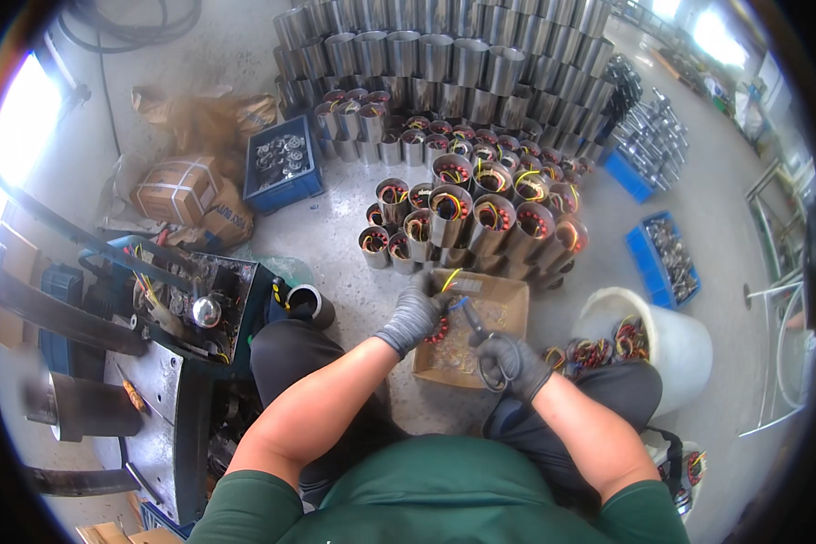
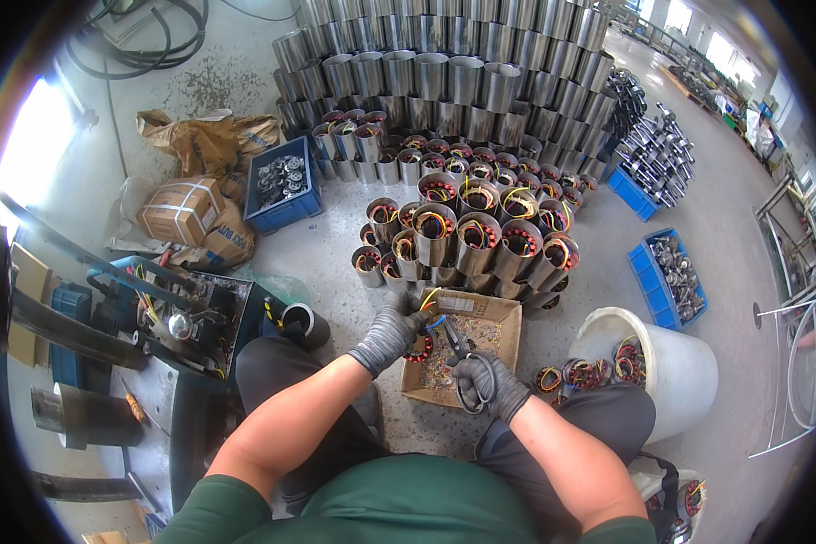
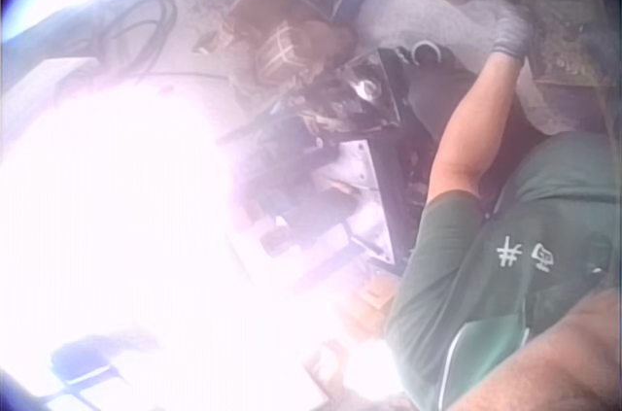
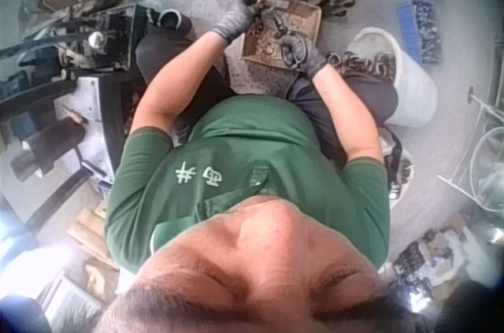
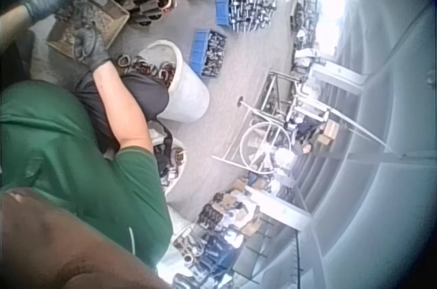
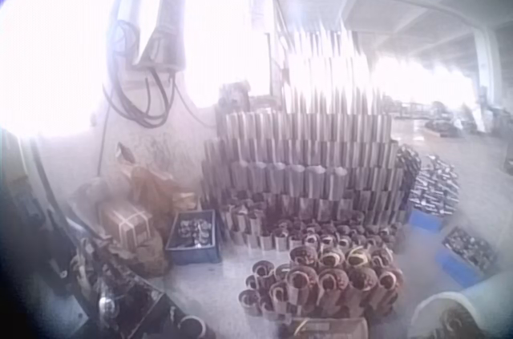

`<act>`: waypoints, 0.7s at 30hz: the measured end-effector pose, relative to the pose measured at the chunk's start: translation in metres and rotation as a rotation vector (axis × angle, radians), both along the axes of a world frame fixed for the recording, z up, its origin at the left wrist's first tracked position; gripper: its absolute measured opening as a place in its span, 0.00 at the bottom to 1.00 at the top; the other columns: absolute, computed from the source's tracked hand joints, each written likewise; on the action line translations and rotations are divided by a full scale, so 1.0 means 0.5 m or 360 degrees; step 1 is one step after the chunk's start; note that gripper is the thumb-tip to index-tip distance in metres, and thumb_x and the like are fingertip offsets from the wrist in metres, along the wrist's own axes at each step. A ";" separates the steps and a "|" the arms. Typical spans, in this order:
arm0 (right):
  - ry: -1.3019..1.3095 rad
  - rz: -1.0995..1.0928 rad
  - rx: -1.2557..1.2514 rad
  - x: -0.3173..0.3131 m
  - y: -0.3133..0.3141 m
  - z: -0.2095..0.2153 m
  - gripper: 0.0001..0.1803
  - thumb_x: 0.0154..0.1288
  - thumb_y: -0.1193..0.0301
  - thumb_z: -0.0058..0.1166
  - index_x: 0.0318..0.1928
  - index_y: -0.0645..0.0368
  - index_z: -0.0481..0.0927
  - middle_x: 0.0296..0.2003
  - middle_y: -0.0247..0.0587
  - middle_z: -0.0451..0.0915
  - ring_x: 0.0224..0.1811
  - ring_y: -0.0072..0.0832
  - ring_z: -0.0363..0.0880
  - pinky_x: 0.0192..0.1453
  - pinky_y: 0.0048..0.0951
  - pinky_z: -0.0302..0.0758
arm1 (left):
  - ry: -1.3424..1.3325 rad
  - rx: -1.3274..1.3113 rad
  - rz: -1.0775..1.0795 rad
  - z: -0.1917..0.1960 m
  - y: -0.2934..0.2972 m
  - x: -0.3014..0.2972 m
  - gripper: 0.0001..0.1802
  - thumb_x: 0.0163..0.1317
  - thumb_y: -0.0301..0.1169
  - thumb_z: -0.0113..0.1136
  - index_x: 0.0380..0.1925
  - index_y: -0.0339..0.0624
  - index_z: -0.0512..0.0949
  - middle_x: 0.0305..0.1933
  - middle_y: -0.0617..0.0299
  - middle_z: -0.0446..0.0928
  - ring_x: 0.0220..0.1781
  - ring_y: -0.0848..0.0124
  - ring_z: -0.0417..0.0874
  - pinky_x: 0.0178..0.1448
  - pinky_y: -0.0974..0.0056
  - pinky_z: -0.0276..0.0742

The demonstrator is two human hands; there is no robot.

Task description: Assembling electronic wires and components into cylindrical metal housings.

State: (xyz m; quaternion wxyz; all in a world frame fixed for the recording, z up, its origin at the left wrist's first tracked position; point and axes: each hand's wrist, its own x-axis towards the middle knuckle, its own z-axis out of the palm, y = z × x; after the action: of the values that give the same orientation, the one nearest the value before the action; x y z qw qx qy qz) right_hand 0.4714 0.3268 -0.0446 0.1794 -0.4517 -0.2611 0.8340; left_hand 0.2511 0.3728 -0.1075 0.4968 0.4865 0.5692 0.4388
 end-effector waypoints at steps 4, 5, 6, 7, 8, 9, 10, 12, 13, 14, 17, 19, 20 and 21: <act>-0.0217 0.0005 0.0226 -0.016 -0.008 0.014 0.17 0.65 0.70 0.50 0.52 0.64 0.73 0.21 0.38 0.76 0.17 0.27 0.74 0.21 0.27 0.71 | 0.0013 -0.0033 -0.0026 0.034 -0.006 0.001 0.10 0.66 0.24 0.61 0.45 0.39 0.72 0.34 0.64 0.75 0.33 0.74 0.76 0.38 0.66 0.77; -0.0231 -0.0006 0.0278 -0.021 -0.011 0.023 0.18 0.66 0.68 0.50 0.54 0.62 0.72 0.23 0.38 0.77 0.19 0.28 0.76 0.23 0.28 0.73 | 0.0082 -0.0120 -0.0034 0.039 -0.007 -0.002 0.10 0.66 0.24 0.61 0.44 0.37 0.72 0.34 0.63 0.75 0.34 0.73 0.76 0.39 0.66 0.77; -0.0232 -0.0007 0.0277 -0.023 -0.011 0.020 0.18 0.66 0.68 0.50 0.54 0.62 0.72 0.23 0.38 0.77 0.19 0.28 0.76 0.23 0.28 0.73 | 0.0151 -0.0207 -0.0043 0.041 -0.008 -0.003 0.10 0.66 0.24 0.61 0.44 0.36 0.72 0.33 0.63 0.76 0.35 0.73 0.77 0.40 0.66 0.78; -0.0159 -0.0065 0.0183 -0.024 -0.009 0.012 0.19 0.66 0.69 0.53 0.56 0.59 0.71 0.25 0.37 0.77 0.21 0.27 0.78 0.25 0.28 0.76 | 0.0150 -0.0208 -0.0044 0.021 -0.003 -0.003 0.10 0.66 0.24 0.61 0.44 0.36 0.72 0.33 0.63 0.76 0.35 0.73 0.77 0.40 0.66 0.78; -0.0081 -0.0108 0.0092 -0.031 -0.009 0.007 0.21 0.66 0.71 0.56 0.58 0.56 0.69 0.28 0.35 0.78 0.23 0.26 0.79 0.28 0.29 0.79 | 0.0109 -0.0074 -0.0025 -0.013 0.003 -0.009 0.15 0.63 0.26 0.64 0.46 0.35 0.73 0.35 0.59 0.78 0.36 0.71 0.76 0.43 0.63 0.77; -0.0081 -0.0106 0.0091 -0.031 -0.008 0.002 0.21 0.66 0.71 0.56 0.58 0.56 0.69 0.28 0.35 0.78 0.23 0.26 0.79 0.28 0.29 0.79 | 0.0065 0.0058 -0.0020 -0.018 0.007 -0.008 0.19 0.60 0.28 0.67 0.49 0.35 0.73 0.37 0.54 0.79 0.36 0.70 0.76 0.45 0.60 0.76; -0.0024 -0.0108 0.0156 -0.030 -0.007 -0.003 0.22 0.66 0.70 0.57 0.59 0.56 0.69 0.29 0.36 0.78 0.24 0.26 0.79 0.29 0.29 0.79 | 0.0065 0.0057 -0.0018 -0.022 0.005 -0.010 0.19 0.60 0.28 0.67 0.49 0.35 0.73 0.37 0.54 0.79 0.36 0.70 0.76 0.45 0.60 0.76; 0.0026 -0.0128 0.0214 -0.023 -0.005 -0.018 0.22 0.66 0.70 0.57 0.59 0.55 0.69 0.31 0.36 0.78 0.25 0.25 0.79 0.30 0.29 0.79 | 0.0230 0.0004 -0.0082 0.023 -0.004 -0.002 0.10 0.64 0.27 0.63 0.40 0.33 0.74 0.34 0.59 0.78 0.35 0.74 0.77 0.41 0.66 0.77; -0.0034 -0.0103 0.0312 -0.022 -0.001 -0.026 0.22 0.66 0.70 0.58 0.59 0.55 0.69 0.30 0.36 0.77 0.23 0.25 0.77 0.27 0.29 0.78 | 0.0229 0.0002 -0.0087 0.044 -0.006 0.001 0.10 0.64 0.27 0.63 0.40 0.33 0.74 0.34 0.59 0.78 0.35 0.74 0.77 0.41 0.66 0.77; -0.0093 -0.0073 0.0411 -0.024 0.002 -0.027 0.22 0.66 0.71 0.58 0.58 0.55 0.70 0.30 0.35 0.77 0.21 0.24 0.75 0.25 0.29 0.76 | 0.0275 -0.0059 -0.0126 0.064 -0.010 0.001 0.10 0.63 0.27 0.64 0.39 0.33 0.74 0.34 0.58 0.78 0.35 0.74 0.77 0.42 0.65 0.77; -0.0044 -0.0140 0.0375 -0.031 0.009 -0.018 0.18 0.65 0.71 0.59 0.54 0.56 0.72 0.29 0.35 0.77 0.19 0.23 0.73 0.20 0.28 0.72 | 0.0390 -0.0123 -0.0240 0.073 -0.017 0.001 0.10 0.62 0.27 0.64 0.39 0.34 0.74 0.34 0.57 0.79 0.36 0.73 0.77 0.42 0.64 0.77; 0.0021 -0.0118 0.0303 -0.022 0.022 -0.028 0.15 0.66 0.70 0.58 0.51 0.57 0.73 0.28 0.36 0.76 0.18 0.23 0.73 0.18 0.27 0.72 | 0.0459 -0.0124 -0.0316 0.079 -0.022 0.003 0.10 0.62 0.27 0.63 0.40 0.34 0.74 0.35 0.57 0.79 0.36 0.73 0.77 0.42 0.64 0.77; 0.0090 -0.0091 0.0228 -0.023 0.028 -0.022 0.13 0.66 0.69 0.58 0.49 0.58 0.74 0.26 0.36 0.76 0.18 0.24 0.73 0.17 0.27 0.71 | 0.0519 -0.0182 -0.0382 0.100 -0.028 0.006 0.10 0.63 0.27 0.63 0.40 0.35 0.74 0.35 0.56 0.79 0.36 0.73 0.78 0.42 0.63 0.77; 0.0090 -0.0095 0.0226 -0.023 0.030 -0.013 0.13 0.66 0.69 0.58 0.49 0.58 0.74 0.26 0.36 0.76 0.18 0.24 0.73 0.17 0.27 0.71 | 0.0580 -0.0240 -0.0448 0.111 -0.031 0.008 0.10 0.63 0.28 0.64 0.40 0.35 0.74 0.35 0.56 0.79 0.37 0.73 0.78 0.43 0.63 0.77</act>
State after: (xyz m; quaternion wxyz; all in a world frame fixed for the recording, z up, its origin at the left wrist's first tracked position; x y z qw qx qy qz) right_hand 0.4597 0.3418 -0.0510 0.2430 -0.4218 -0.3008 0.8201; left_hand 0.2551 0.3572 -0.0520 0.4772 0.5936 0.6071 0.2265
